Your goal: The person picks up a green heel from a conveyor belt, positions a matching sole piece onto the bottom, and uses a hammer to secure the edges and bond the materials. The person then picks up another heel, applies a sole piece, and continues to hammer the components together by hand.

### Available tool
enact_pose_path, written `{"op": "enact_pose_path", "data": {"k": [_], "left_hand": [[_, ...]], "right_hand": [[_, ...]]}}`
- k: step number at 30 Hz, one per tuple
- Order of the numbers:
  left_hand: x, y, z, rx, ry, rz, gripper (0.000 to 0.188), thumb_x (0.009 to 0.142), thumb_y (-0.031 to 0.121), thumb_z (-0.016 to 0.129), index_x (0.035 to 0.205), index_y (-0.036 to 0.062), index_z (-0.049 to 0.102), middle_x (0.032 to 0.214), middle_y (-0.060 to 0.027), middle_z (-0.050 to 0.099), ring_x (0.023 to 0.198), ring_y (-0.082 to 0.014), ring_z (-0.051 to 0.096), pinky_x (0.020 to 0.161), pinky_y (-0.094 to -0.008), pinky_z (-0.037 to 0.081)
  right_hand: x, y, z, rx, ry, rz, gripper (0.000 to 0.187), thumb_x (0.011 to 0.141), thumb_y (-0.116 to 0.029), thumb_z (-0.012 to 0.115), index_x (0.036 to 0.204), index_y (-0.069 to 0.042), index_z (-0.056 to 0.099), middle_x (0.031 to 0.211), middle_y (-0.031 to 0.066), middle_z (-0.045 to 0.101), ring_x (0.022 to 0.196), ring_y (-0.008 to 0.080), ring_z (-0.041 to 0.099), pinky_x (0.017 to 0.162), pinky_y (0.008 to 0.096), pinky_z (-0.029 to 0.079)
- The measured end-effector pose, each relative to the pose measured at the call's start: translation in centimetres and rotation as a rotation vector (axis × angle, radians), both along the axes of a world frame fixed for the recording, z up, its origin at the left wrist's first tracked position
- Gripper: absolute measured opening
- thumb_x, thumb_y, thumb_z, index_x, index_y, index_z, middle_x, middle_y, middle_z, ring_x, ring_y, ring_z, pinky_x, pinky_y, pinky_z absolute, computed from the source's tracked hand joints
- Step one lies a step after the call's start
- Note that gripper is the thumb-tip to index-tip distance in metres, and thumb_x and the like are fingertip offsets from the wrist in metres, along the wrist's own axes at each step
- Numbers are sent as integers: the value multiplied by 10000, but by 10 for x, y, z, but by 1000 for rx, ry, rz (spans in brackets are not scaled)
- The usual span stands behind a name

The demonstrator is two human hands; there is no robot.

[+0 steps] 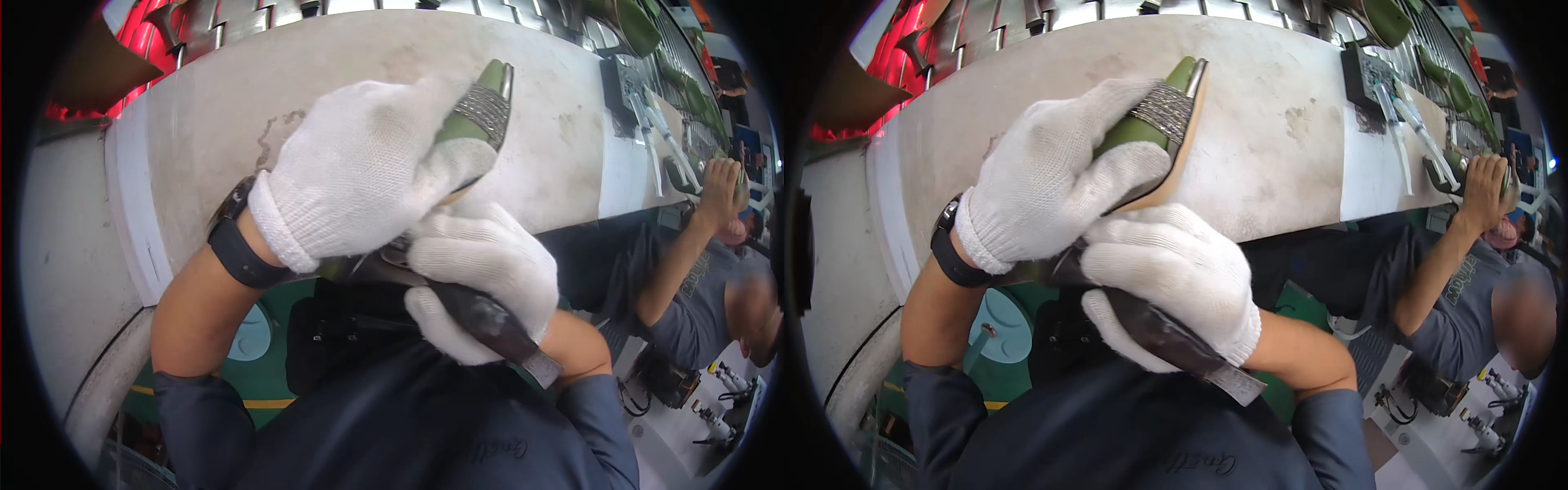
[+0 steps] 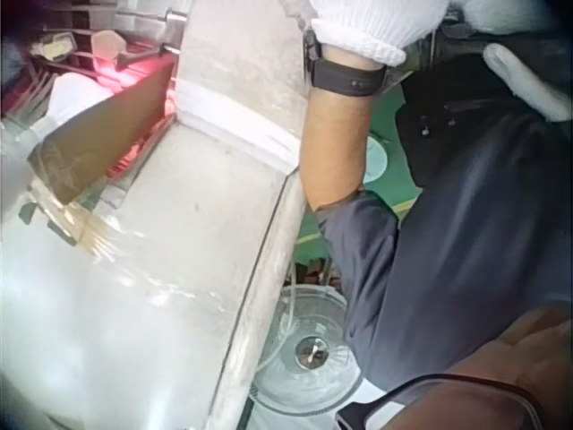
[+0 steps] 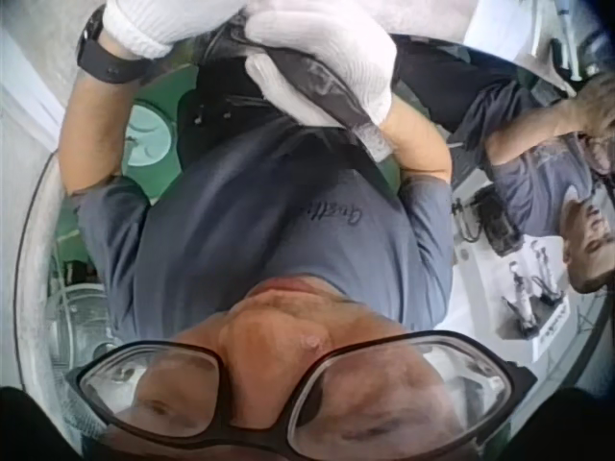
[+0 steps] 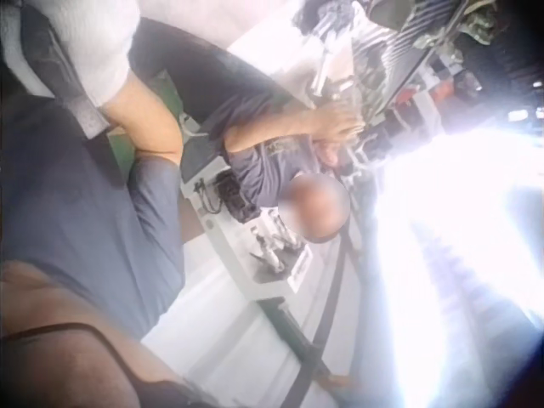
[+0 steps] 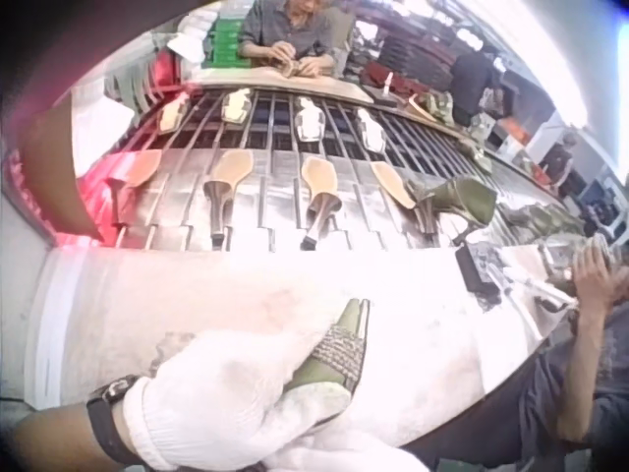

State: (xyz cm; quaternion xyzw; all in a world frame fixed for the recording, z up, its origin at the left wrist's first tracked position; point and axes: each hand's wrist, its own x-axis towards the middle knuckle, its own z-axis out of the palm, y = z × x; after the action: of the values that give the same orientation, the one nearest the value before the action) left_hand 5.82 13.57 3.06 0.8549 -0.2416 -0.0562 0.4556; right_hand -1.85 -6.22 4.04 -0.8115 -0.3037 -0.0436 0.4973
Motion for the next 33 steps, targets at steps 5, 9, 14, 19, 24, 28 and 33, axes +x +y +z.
{"op": "enact_pose_path", "data": {"k": [5, 9, 14, 19, 24, 28, 33], "left_hand": [[5, -6, 1, -17, 26, -5, 454, 1049, 204, 654, 1431, -41, 633, 1140, -263, 762, 1022, -381, 781, 933, -414, 585], [4, 2, 11, -63, 199, -16, 585, 1018, 272, 668, 1487, -67, 589, 1304, -282, 727, 1203, -387, 730, 1076, -413, 524], [4, -26, 16, 183, -5, 69, 817, 792, 354, 869, 1449, -50, 601, 1213, -265, 749, 1147, -413, 744, 1021, -452, 564], [12, -37, 15, 283, 3, 77, 655, 792, 339, 873, 1279, -27, 632, 962, -241, 747, 914, -451, 750, 841, -497, 599], [12, -39, 23, 290, 96, 94, 671, 789, 295, 883, 1330, -9, 628, 1019, -241, 744, 972, -443, 763, 858, -491, 595], [8, -31, 13, 251, -7, 80, 701, 779, 297, 898, 1352, -4, 628, 1014, -232, 754, 958, -428, 771, 865, -470, 611], [3, -37, 14, 213, -19, 98, 737, 775, 301, 900, 1383, -10, 624, 1034, -231, 762, 957, -420, 778, 867, -471, 615]], "right_hand": [[16, -1, -8, 109, 14, 63, 314, 800, -62, 869, 1078, -133, 741, 994, 74, 753, 898, 300, 743, 784, 386, 621], [20, -26, 20, 386, 791, 43, 170, 959, -47, 789, 1115, -22, 726, 987, 97, 815, 910, 140, 782, 858, 300, 617], [32, -73, 46, 252, 395, -210, 317, 986, -57, 673, 1263, 94, 702, 1198, 236, 785, 1111, 310, 779, 1009, 391, 611], [33, -69, 41, 144, 467, -164, 348, 1024, -123, 695, 1311, 73, 706, 1242, 235, 770, 1133, 325, 771, 1023, 401, 605], [79, -62, 32, -23, 247, -17, 319, 1052, -201, 730, 1284, 18, 742, 1171, 137, 789, 1133, 212, 748, 992, 348, 580], [80, -70, 15, 456, 656, -209, 302, 1056, -104, 695, 1321, 40, 722, 1193, 123, 792, 1147, 198, 745, 1026, 355, 585], [60, -68, 29, 117, 449, -59, 253, 1063, -50, 668, 1287, 31, 753, 1163, 160, 806, 1111, 235, 763, 1009, 384, 602]]}}
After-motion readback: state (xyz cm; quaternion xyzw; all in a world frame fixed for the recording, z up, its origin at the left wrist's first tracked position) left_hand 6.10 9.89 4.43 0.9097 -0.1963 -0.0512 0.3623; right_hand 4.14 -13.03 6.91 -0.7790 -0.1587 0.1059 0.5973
